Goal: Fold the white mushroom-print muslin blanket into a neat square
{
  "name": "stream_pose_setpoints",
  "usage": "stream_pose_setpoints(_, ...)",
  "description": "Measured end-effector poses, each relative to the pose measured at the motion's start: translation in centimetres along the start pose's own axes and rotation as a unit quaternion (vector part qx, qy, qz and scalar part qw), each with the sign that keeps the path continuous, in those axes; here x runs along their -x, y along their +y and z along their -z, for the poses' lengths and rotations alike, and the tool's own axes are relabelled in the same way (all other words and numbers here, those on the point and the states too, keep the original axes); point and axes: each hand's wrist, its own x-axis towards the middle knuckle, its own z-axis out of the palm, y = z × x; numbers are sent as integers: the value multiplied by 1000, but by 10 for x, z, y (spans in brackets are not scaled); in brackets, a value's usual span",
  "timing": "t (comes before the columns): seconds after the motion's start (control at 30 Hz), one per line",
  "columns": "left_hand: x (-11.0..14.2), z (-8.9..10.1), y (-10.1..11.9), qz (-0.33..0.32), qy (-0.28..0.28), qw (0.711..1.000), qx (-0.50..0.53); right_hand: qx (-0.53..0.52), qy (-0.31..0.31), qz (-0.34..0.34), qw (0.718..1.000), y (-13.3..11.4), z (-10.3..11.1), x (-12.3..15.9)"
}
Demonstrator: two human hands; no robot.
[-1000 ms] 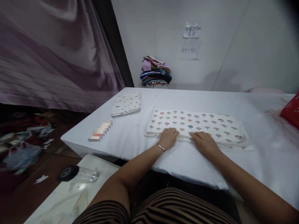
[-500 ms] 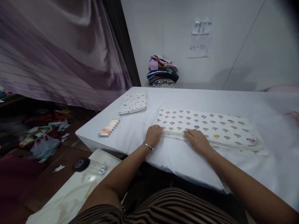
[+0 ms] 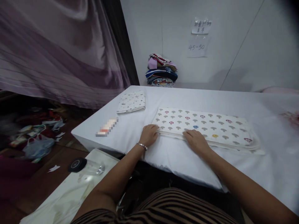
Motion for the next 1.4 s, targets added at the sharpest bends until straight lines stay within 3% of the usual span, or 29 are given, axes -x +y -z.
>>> stream_pose_setpoints(0.13, -3, -3, 5, -53, 17, 998, 21, -41, -14, -3, 999, -4, 4, -7)
stream_pose_setpoints(0.3, -12, -11, 6, -89, -8, 996, 2, -56, -30, -2, 998, -10, 2, -21)
stream_pose_setpoints(0.6, -17, -15, 5, -83, -32, 996, 14, -71, -36, -21, 997, -17, 5, -37)
stream_pose_setpoints(0.83, -16, -15, 10, -112, 2, 994, 6, -36, -50, -14, 998, -18, 2, -36)
stream_pose_setpoints(1.1, -16, -11, 10, -148, -13, 988, -41, -15, -48, -5, 999, -17, -3, -35)
stream_pose_setpoints(1.4, -15, -7, 4, -128, -45, 990, -33, -19, -42, -5, 999, -17, -7, -36)
